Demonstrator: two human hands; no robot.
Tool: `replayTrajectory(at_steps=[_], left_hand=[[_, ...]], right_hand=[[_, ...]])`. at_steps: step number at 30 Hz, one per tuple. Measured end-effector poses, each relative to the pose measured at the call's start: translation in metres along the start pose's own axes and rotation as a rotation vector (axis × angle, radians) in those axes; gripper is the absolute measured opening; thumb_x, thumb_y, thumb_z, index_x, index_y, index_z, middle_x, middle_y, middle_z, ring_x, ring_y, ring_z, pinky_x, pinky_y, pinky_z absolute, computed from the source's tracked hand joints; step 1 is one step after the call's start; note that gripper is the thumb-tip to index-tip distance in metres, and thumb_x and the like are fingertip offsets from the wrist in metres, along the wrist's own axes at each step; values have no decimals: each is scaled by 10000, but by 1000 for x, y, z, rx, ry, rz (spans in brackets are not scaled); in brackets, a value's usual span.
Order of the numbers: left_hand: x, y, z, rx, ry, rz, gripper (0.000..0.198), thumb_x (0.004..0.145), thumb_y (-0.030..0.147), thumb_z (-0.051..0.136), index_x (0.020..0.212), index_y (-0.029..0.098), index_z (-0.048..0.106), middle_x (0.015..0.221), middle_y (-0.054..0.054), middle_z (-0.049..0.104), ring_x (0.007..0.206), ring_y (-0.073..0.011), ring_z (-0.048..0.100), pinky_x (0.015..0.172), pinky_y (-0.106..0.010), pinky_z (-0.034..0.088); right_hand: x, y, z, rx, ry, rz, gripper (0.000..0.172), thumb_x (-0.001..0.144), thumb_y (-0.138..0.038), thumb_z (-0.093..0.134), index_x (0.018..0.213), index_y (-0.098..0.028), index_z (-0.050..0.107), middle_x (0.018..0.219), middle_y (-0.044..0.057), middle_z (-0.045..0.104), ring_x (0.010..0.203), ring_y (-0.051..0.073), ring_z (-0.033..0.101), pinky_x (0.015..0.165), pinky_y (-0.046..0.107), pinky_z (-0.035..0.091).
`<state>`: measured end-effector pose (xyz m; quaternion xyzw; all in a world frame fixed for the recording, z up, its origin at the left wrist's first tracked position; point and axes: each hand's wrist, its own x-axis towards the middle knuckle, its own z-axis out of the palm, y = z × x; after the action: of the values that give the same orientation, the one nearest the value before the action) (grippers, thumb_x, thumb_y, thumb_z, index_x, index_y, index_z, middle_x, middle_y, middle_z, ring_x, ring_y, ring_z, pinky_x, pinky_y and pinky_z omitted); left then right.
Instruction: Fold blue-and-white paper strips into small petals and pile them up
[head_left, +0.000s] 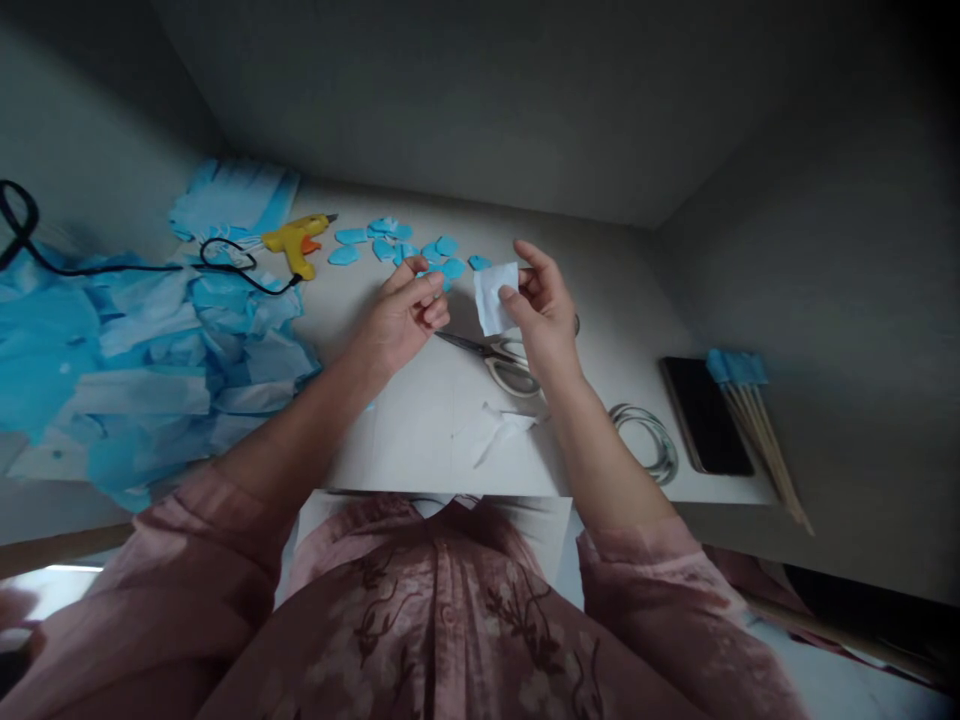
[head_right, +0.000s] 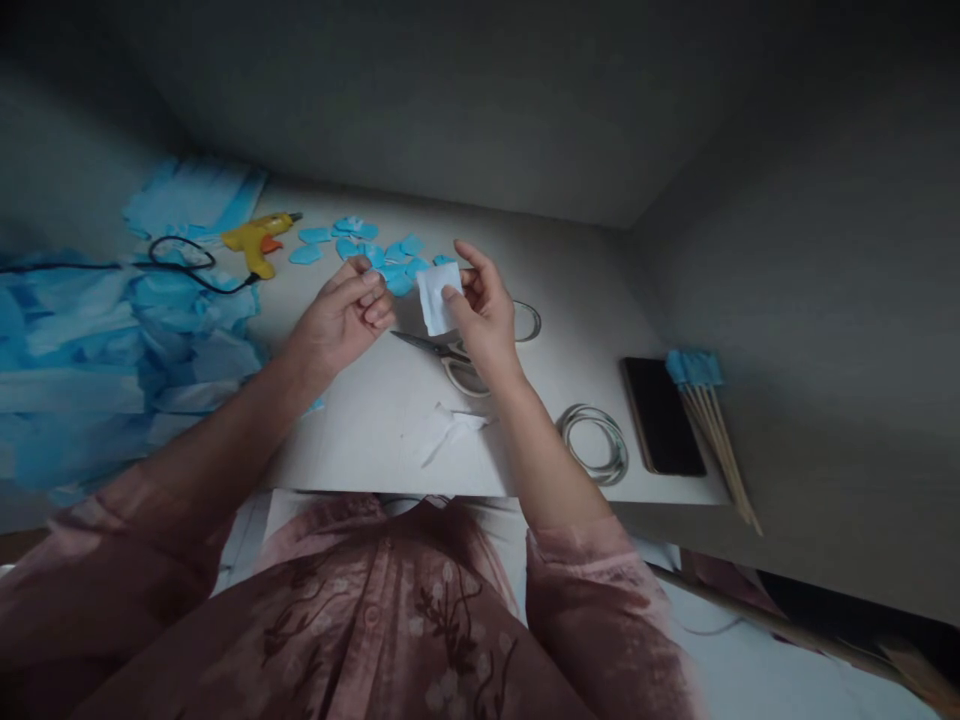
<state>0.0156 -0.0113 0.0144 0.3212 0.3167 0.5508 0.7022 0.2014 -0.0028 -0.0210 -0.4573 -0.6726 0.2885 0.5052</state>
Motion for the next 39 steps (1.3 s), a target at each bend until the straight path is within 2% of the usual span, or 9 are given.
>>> replayTrajectory(at_steps=[6,12,17,24,29,30,35,39], left_hand=[[2,-1,1,-1,39,36,282,770,-18,569,841,231,458,593,93,353,468,-55,366,544,-204,397],[5,-2,-3,-26,2,33,347,686,-67,537,871,225,502,614,101,346,494,-48,363,593,-206,376],[3,-1,-3,-165,-16,-25,403,662,-83,484,927,214,544,659,85,401,506,-42,390,598,-202,364],[3,-1,-5,-225,-31,-37,356,710,-37,474,960,195,579,777,32,570,589,-67,498,696,-238,449],[7,-5,-8,-187,-39,-27,106,888,100,560,914,200,578,769,34,587,611,-78,540,702,-245,479],[8,-6,-8,-161,-47,-9,61,915,146,589,888,199,572,753,38,579,604,-76,537,695,-242,482],[2,2,5,153,-78,163,239,915,272,709,750,182,562,635,51,534,557,-70,501,658,-224,478],[-28,23,33,517,-150,296,187,884,207,718,719,156,646,611,29,591,572,-81,528,618,-215,446]], right_hand=[[-3,-1,2,46,19,62,615,932,-645,558,1454,-333,470,1114,78,666,1026,244,663,891,418,586],[-3,0,4,47,13,61,625,922,-662,567,1440,-322,487,1085,73,666,1022,242,667,882,425,592],[-1,13,2,105,21,28,645,902,-677,597,1428,-318,495,1097,65,666,1021,236,664,874,413,588],[4,28,1,257,69,23,630,833,-647,720,1348,-320,563,1017,29,675,918,203,665,821,377,596],[6,27,1,285,75,40,624,822,-627,737,1335,-312,575,964,20,662,889,200,660,839,393,588],[6,27,1,286,74,44,626,821,-629,734,1335,-311,573,957,20,658,888,200,658,844,397,585],[9,27,0,296,95,62,620,805,-624,740,1308,-298,582,926,19,636,870,198,638,847,393,561],[9,25,1,303,98,73,619,784,-616,751,1284,-294,582,908,16,624,843,194,616,830,382,538]])
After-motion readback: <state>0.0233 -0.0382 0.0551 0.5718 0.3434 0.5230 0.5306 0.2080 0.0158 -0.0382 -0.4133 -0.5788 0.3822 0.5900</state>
